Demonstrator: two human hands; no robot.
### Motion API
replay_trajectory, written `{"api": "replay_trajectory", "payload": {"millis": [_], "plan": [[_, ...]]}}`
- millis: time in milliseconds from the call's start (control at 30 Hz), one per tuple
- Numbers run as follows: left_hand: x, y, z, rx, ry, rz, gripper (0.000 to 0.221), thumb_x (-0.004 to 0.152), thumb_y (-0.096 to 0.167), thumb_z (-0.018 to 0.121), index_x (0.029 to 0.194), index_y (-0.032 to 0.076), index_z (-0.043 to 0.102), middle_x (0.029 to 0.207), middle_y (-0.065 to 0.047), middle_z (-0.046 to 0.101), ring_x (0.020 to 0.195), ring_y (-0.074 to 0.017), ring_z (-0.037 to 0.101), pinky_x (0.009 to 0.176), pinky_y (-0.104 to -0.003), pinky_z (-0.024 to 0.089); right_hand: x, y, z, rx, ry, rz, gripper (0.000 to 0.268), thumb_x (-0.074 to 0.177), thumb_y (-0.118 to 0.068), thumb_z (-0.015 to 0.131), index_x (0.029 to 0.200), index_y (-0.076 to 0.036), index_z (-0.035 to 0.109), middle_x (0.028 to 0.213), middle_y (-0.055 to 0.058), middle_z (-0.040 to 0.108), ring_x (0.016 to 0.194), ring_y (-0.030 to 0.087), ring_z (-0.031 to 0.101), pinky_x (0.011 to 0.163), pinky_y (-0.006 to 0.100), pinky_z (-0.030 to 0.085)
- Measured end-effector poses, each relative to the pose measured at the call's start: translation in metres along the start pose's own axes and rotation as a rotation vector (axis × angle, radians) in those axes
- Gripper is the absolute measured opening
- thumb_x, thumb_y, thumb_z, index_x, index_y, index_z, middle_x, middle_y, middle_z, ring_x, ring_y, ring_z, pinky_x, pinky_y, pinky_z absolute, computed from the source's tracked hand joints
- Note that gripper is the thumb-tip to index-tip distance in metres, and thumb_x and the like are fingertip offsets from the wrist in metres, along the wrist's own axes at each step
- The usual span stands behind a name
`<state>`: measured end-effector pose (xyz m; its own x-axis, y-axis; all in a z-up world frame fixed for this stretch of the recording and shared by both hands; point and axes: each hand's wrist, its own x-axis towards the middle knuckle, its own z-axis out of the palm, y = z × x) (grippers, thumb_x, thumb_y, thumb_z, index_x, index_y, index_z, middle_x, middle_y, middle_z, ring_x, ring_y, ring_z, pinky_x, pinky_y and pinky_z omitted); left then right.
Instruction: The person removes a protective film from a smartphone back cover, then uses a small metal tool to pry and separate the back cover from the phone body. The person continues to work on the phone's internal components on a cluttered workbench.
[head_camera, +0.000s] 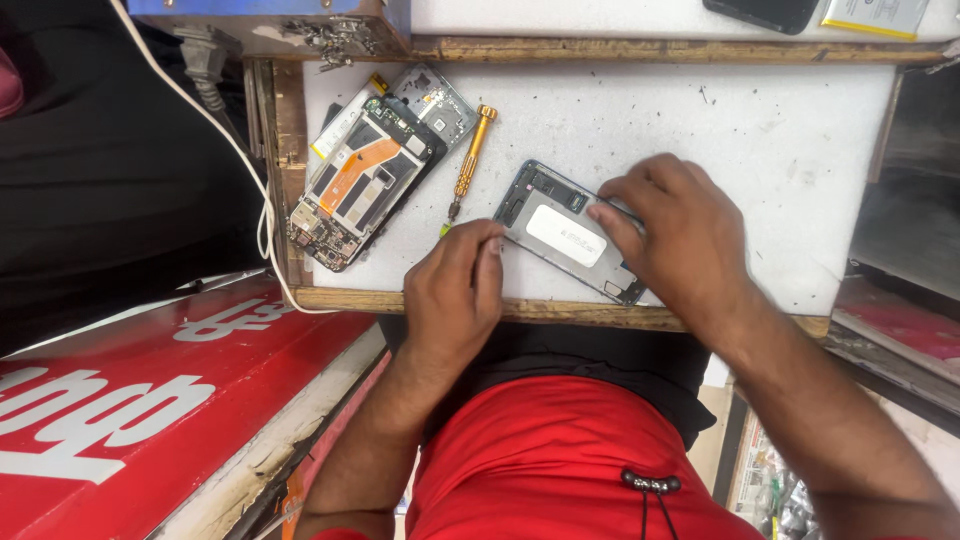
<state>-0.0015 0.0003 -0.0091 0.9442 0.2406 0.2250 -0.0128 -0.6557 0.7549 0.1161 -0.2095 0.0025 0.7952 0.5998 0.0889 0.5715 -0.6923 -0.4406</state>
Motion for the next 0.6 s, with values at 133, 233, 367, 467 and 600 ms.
{"api": "replay_trajectory", "payload": {"millis": [133, 233, 367, 467, 600], "plan": [[-0.016, -0.01, -0.01, -0.011, 0.0, -0.067, 0.008, 0.105, 0.012, 0.064, 0.109, 0.005, 0.062, 0.086, -0.011, 0.072, 0.073, -0.0278, 0.074, 0.061, -0.037, 0.057, 0.009, 0.0, 0.003, -0.229, -0.063, -0.122, 0.018, 0.101, -0.026, 0.074, 0.097, -0.008, 0.072, 0.096, 0.006, 0.067, 0.084, 0.023, 0.065, 0.069, 0.036, 0.054], [-0.024, -0.017, -0.017, 0.003, -0.027, -0.095, 0.012, 0.104, 0.017, 0.067, 0.103, 0.007, 0.062, 0.077, -0.01, 0.069, 0.065, -0.0276, 0.072, 0.056, -0.039, 0.054, 0.008, 0.002, 0.006, -0.337, -0.098, -0.122, 0.023, 0.103, -0.027, 0.073, 0.092, -0.008, 0.069, 0.089, 0.008, 0.064, 0.078, 0.024, 0.063, 0.064, 0.038, 0.052], [-0.025, -0.025, -0.021, 0.021, -0.083, -0.127, 0.016, 0.102, 0.021, 0.071, 0.099, 0.008, 0.062, 0.071, -0.009, 0.068, 0.057, -0.0259, 0.069, 0.051, -0.039, 0.052, -0.001, 0.016, -0.005, -0.227, 0.015, 0.006, 0.019, 0.112, -0.018, 0.068, 0.097, -0.006, 0.066, 0.095, 0.01, 0.063, 0.088, 0.028, 0.062, 0.075, 0.042, 0.051], [-0.024, -0.026, -0.019, -0.024, -0.079, -0.091, 0.013, 0.103, 0.02, 0.067, 0.101, 0.008, 0.062, 0.077, -0.008, 0.071, 0.062, -0.0246, 0.072, 0.053, -0.037, 0.054, -0.004, 0.025, -0.022, -0.203, 0.112, 0.062, 0.008, 0.111, -0.009, 0.065, 0.105, -0.003, 0.066, 0.101, 0.012, 0.066, 0.094, 0.03, 0.063, 0.084, 0.044, 0.052], [-0.022, -0.021, -0.017, -0.044, -0.083, -0.02, 0.011, 0.106, 0.016, 0.06, 0.112, 0.006, 0.063, 0.088, -0.011, 0.073, 0.072, -0.0253, 0.074, 0.059, -0.036, 0.058, 0.001, 0.016, -0.033, -0.309, 0.122, -0.081, 0.019, 0.096, -0.005, 0.068, 0.113, -0.011, 0.075, 0.103, 0.008, 0.072, 0.103, 0.03, 0.067, 0.091, 0.045, 0.052]]}}
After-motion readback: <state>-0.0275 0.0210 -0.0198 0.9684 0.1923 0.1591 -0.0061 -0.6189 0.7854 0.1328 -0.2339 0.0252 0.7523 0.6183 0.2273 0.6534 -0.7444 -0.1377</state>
